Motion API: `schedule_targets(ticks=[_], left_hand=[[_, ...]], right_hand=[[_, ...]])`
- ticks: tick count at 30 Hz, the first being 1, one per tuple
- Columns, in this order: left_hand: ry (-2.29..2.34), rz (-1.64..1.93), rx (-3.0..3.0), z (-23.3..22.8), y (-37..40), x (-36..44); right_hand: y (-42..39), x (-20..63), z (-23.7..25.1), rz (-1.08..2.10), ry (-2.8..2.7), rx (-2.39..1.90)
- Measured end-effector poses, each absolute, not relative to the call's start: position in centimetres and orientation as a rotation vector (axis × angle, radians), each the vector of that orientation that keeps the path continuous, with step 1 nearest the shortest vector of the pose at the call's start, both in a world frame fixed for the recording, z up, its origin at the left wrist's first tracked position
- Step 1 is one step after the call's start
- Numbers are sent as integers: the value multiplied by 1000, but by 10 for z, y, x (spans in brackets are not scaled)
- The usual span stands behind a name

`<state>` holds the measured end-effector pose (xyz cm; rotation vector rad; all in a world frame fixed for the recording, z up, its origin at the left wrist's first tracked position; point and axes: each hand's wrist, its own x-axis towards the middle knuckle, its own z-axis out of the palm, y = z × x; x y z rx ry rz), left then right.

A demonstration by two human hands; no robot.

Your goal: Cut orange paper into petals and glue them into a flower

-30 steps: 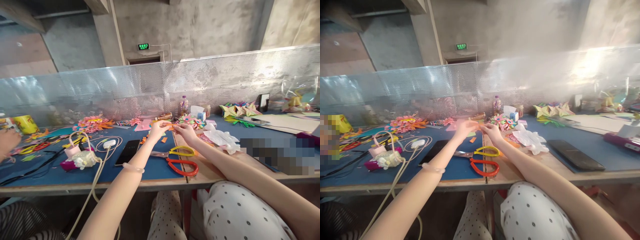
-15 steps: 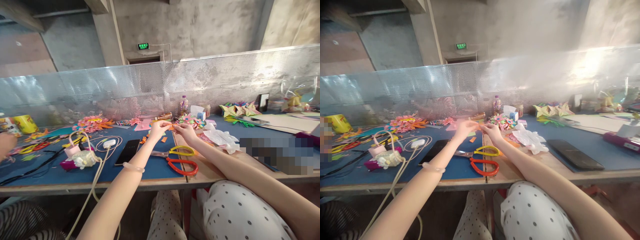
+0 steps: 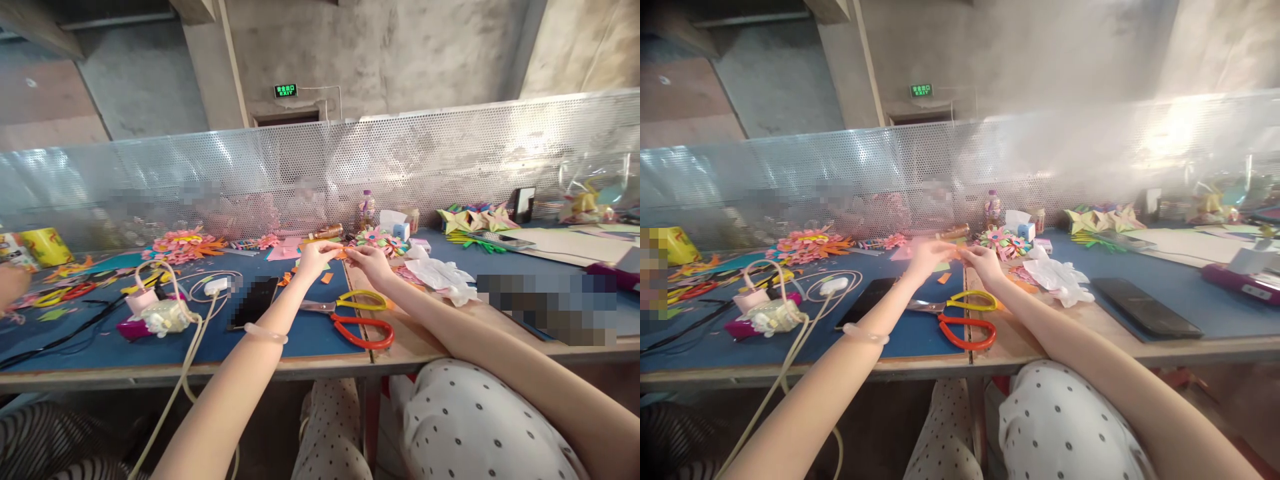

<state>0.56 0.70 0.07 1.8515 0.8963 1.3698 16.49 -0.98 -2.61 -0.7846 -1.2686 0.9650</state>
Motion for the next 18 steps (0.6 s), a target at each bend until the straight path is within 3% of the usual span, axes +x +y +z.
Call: schedule_targets(ticks=[18], left_hand=[[971, 1345, 1722, 9, -9, 10]], right_hand=[[-11, 163, -29, 1109, -1384, -823]])
